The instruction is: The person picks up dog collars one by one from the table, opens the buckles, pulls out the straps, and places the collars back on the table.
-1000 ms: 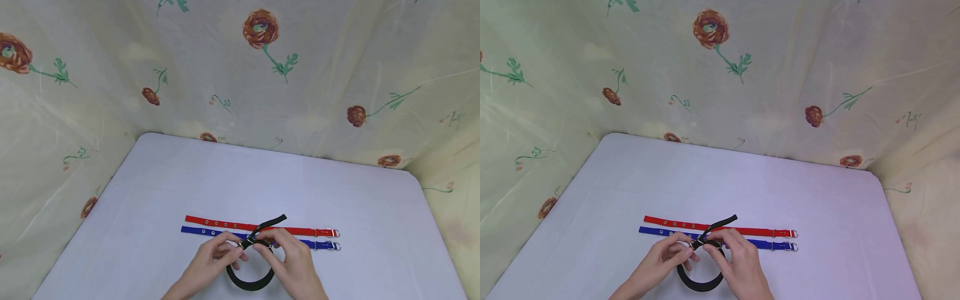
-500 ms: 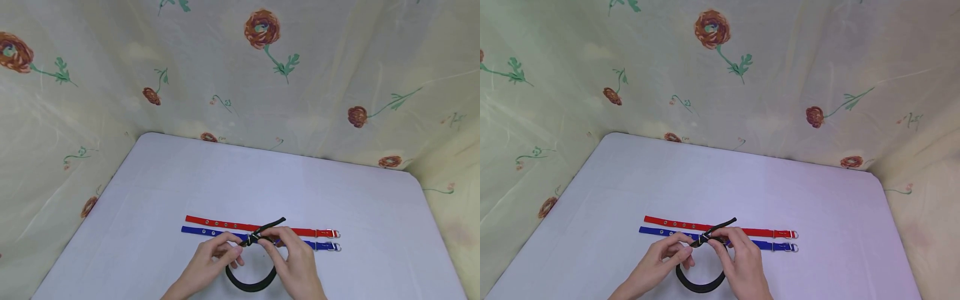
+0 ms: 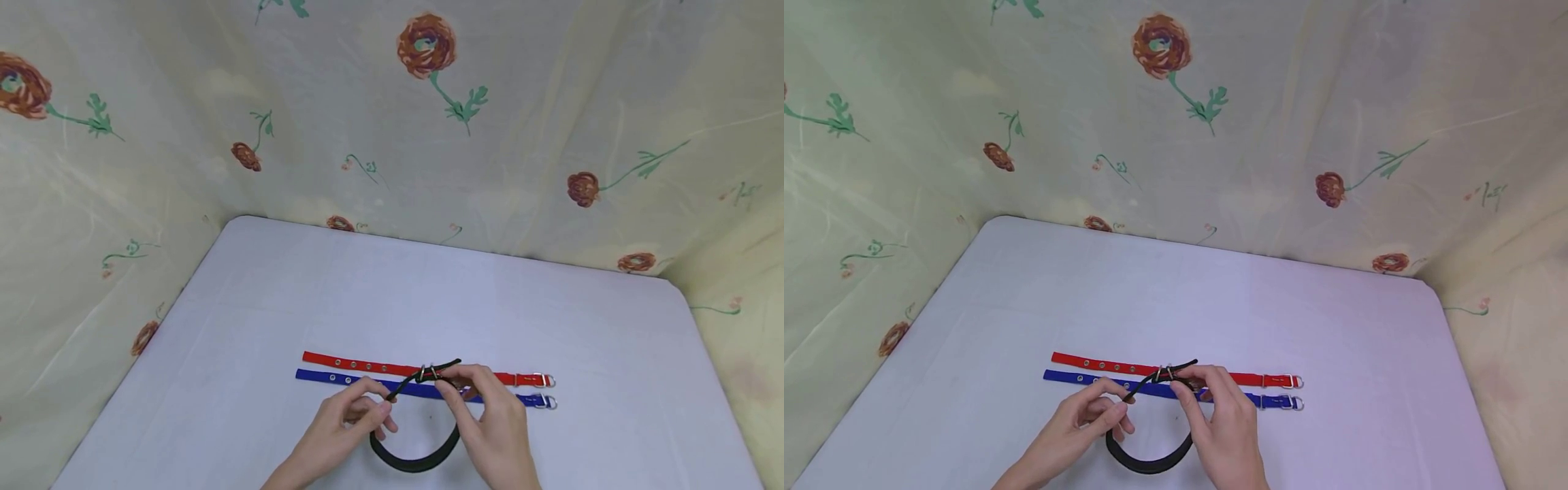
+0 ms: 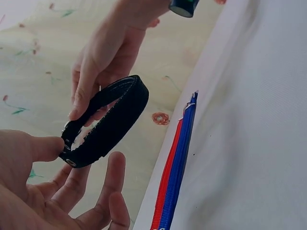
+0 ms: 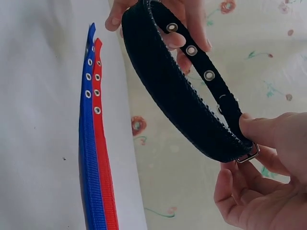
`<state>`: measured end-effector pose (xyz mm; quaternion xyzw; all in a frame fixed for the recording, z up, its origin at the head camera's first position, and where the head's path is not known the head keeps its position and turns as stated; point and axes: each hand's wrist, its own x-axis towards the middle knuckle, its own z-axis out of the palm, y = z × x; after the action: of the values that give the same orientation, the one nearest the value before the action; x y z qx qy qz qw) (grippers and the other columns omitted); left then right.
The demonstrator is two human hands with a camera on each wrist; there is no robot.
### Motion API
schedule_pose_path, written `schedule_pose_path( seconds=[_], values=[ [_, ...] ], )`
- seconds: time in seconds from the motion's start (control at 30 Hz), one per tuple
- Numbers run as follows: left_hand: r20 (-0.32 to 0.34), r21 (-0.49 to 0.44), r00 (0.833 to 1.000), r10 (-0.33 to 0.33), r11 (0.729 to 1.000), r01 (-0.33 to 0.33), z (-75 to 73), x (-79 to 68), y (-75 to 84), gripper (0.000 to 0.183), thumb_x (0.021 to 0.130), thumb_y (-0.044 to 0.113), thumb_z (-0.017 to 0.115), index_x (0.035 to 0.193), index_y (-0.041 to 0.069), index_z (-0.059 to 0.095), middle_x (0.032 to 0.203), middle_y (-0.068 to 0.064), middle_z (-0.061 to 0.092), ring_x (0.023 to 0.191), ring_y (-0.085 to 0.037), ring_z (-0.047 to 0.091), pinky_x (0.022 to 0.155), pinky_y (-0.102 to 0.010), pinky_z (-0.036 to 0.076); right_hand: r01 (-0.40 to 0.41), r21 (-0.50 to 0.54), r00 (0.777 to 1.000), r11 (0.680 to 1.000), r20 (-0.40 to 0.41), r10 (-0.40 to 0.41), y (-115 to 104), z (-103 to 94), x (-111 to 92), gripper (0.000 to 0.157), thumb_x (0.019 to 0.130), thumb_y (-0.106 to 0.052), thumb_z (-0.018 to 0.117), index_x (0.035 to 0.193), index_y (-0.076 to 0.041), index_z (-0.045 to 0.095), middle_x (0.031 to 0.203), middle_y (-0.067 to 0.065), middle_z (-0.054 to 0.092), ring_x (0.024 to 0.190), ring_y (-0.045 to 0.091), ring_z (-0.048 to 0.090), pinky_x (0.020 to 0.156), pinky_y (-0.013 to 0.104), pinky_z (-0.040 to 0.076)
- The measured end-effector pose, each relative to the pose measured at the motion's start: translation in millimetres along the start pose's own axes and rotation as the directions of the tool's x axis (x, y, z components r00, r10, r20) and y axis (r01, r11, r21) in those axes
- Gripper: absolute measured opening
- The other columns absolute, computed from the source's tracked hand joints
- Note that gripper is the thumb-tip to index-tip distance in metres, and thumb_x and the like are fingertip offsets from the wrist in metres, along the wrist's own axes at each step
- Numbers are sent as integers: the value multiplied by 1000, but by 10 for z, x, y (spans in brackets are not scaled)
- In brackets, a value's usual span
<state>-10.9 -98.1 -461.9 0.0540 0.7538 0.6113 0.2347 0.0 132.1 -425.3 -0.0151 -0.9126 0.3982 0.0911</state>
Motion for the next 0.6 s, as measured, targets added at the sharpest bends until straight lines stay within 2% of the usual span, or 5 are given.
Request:
schedule_pose_path(
  seconds=[0.2,0.37,0.6],
  values=[
    [21,-11,1000,2,1000,-2,1,6,-14,32,108,45,64,126,18,67,100,-4,84,86,-18,73,90,-38,49,29,1,999,1000,17,-29,0,9,-10,22,93,-16,84,112,-22,74,104,-9,77,89,4,67,79,21,59],
    [38,-8,999,12,1000,-12,10,13,-2,30,108,43,64,125,19,66,101,-5,84,85,-16,73,88,-34,51,121,32,992,992,41,-123,0,60,-34,26,90,-13,87,110,-24,73,102,-13,75,89,0,66,80,23,61],
    [37,-14,999,24,1000,-23,38,12,29,30,108,43,65,122,17,66,103,-6,84,85,-15,76,88,-34,51,261,63,963,963,58,-264,15,138,-72,28,88,-14,88,109,-23,73,102,-17,71,89,-4,65,75,21,60]
  ],
)
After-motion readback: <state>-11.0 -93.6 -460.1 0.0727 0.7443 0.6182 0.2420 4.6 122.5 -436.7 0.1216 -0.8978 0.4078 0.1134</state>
